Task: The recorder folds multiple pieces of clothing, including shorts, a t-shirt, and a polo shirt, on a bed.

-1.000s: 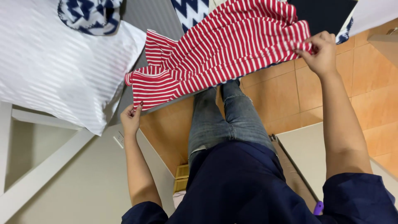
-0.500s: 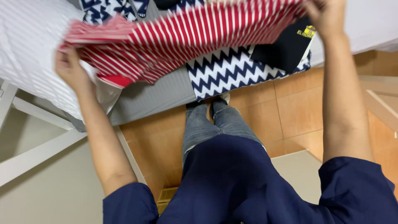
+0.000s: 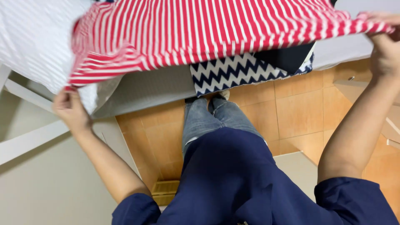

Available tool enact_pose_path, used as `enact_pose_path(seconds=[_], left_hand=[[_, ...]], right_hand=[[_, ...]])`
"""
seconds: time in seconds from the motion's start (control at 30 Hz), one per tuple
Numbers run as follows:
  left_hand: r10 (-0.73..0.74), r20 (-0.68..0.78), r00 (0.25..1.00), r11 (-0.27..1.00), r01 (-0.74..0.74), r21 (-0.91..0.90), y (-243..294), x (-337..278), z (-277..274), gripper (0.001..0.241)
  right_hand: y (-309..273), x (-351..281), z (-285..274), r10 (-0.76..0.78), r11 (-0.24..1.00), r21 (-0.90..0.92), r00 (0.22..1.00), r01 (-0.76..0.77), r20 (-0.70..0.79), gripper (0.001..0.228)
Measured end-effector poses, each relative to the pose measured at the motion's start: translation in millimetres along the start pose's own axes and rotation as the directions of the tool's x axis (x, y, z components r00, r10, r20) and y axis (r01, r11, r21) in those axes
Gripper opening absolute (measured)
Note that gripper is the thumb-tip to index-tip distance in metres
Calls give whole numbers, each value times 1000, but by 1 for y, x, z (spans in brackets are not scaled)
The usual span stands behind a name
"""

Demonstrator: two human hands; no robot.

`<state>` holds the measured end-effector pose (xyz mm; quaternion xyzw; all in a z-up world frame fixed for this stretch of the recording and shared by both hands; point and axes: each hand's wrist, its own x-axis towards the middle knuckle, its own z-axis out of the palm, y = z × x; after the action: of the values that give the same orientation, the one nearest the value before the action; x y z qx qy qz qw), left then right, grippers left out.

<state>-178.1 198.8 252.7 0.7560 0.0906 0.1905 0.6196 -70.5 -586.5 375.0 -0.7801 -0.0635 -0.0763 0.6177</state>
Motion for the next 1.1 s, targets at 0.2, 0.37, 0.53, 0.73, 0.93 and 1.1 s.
enact_pose_path(seconds=[0.2,0.37,0.53,0.73,0.93,1.1], left_hand=[[-355,92,930,933,346,100,-139,-85,22,20],[-564,182,805,810,497,312,-260,-168,14,18],[-548,193,814,709,330,623,-243,-197,30,16],[-428,186,884,694,190,694,-227,-185,38,16],[-176,198,964,933,100,344,-225,-108,51,15],[-250,162,954,911,175,374,-195,-32,86,21]], right_hand=[[169,-99,-17,377,925,-71,924,-372,63,16],[268,-160,5,474,820,-441,865,-364,168,15],[297,-196,14,516,566,-809,833,-157,199,20],[300,-182,9,422,624,-778,868,-69,262,17],[307,-114,-10,480,804,-470,864,-364,153,15],[363,-78,-9,329,901,-336,937,-274,120,15]])
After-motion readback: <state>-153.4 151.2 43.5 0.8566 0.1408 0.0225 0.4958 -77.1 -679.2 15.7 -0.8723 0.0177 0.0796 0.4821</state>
